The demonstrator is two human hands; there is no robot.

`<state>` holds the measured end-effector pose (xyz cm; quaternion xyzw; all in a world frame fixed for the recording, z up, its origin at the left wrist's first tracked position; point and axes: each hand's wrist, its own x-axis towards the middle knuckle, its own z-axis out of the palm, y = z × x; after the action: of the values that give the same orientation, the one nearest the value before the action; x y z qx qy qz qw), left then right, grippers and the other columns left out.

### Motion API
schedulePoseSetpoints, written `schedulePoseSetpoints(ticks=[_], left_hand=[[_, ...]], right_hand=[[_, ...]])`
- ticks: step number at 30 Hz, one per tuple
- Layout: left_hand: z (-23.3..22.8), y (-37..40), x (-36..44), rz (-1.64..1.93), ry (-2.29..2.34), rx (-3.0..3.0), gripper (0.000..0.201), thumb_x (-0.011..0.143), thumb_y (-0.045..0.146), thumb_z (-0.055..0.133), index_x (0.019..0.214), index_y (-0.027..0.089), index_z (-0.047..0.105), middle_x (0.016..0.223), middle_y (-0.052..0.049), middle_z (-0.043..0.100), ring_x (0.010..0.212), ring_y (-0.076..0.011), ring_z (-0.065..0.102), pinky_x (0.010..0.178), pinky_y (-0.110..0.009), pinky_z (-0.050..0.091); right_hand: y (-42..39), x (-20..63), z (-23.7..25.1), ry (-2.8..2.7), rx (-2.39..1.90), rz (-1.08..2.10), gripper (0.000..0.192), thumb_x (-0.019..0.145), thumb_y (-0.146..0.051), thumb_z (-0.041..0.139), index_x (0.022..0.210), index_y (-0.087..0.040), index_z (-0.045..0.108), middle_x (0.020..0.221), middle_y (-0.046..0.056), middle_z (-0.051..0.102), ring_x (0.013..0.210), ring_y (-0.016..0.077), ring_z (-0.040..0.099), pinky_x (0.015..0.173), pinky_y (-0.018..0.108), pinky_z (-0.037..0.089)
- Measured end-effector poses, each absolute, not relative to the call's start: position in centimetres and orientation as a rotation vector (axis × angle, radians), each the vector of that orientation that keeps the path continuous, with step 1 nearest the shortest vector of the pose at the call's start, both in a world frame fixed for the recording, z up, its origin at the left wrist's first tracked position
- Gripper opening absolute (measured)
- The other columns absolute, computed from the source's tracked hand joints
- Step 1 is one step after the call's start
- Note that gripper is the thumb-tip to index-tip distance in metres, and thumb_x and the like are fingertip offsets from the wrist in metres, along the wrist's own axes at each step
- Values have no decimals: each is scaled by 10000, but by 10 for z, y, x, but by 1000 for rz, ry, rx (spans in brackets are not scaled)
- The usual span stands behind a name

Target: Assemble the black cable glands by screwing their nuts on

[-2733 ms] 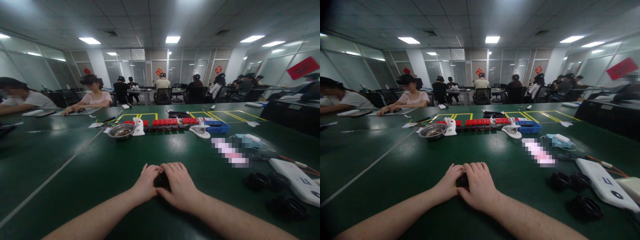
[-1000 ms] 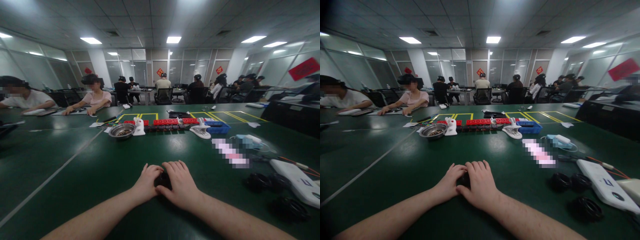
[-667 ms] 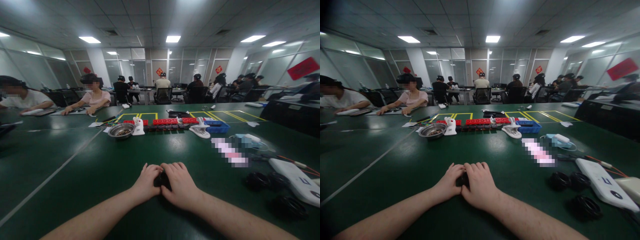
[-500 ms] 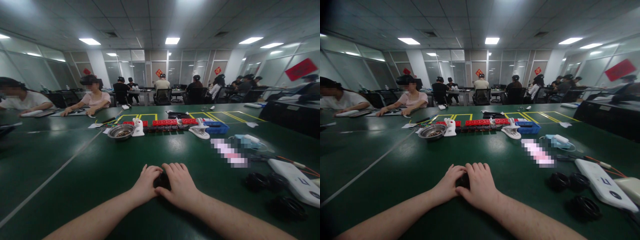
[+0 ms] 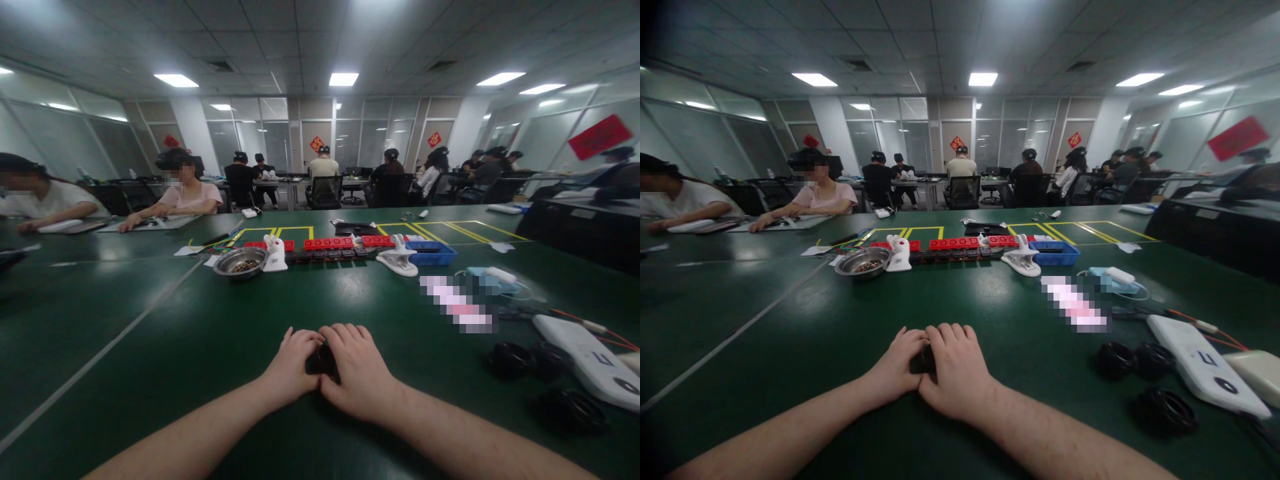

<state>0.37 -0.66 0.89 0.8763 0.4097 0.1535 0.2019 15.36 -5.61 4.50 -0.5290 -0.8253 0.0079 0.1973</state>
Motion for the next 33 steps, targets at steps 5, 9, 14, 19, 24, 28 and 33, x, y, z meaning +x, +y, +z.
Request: schedulePoseSetpoints(ticks=[5,9,14,19,24,28,33], left_hand=[[9,-5,2,389,1123,2467,413,610,248,603,1016,240,529,1099,-42,521,1079,-235,422,1001,-520,109],[10,-5,2,380,1136,2452,426,596,262,611,1013,239,526,1109,-42,516,1088,-241,414,1003,-524,100],[12,-7,4,399,1148,2433,398,606,215,577,1002,237,537,1100,-44,523,1080,-236,424,1004,-518,101],[8,-6,4,425,1152,2451,389,619,263,600,1002,236,541,1103,-45,525,1068,-237,436,1000,-525,99],[7,-4,2,388,1125,2477,417,610,250,610,1018,242,527,1107,-40,521,1077,-237,428,1002,-516,107],[10,-6,3,392,1143,2460,405,599,253,604,998,246,535,1098,-40,525,1075,-245,427,1001,-520,108],[12,-8,4,412,1148,2436,356,602,236,575,958,236,554,1085,-41,532,1071,-246,433,1002,-518,102]], right_hand=[[-54,154,41,-2252,-1518,-25,523,663,-485,578,1056,-165,445,938,70,539,864,232,467,777,372,297],[-50,154,37,-2276,-1518,-56,498,663,-491,590,1017,-164,464,869,61,580,813,225,492,747,362,298],[-52,154,40,-2312,-1518,-30,324,690,-280,546,988,-174,472,825,36,580,773,204,478,729,341,288],[-57,153,44,-2300,-1526,-19,488,643,-311,563,1088,-164,428,985,74,511,886,232,439,785,361,283],[-55,153,38,-2244,-1544,-46,581,657,-503,574,1099,-158,423,968,85,524,884,245,453,777,379,296],[-51,153,37,-2271,-1520,-33,483,703,-452,559,1065,-150,448,908,75,570,838,235,478,754,369,299],[-53,153,42,-2287,-1489,14,346,710,-255,513,1038,-158,462,886,54,573,813,211,469,759,352,288]])
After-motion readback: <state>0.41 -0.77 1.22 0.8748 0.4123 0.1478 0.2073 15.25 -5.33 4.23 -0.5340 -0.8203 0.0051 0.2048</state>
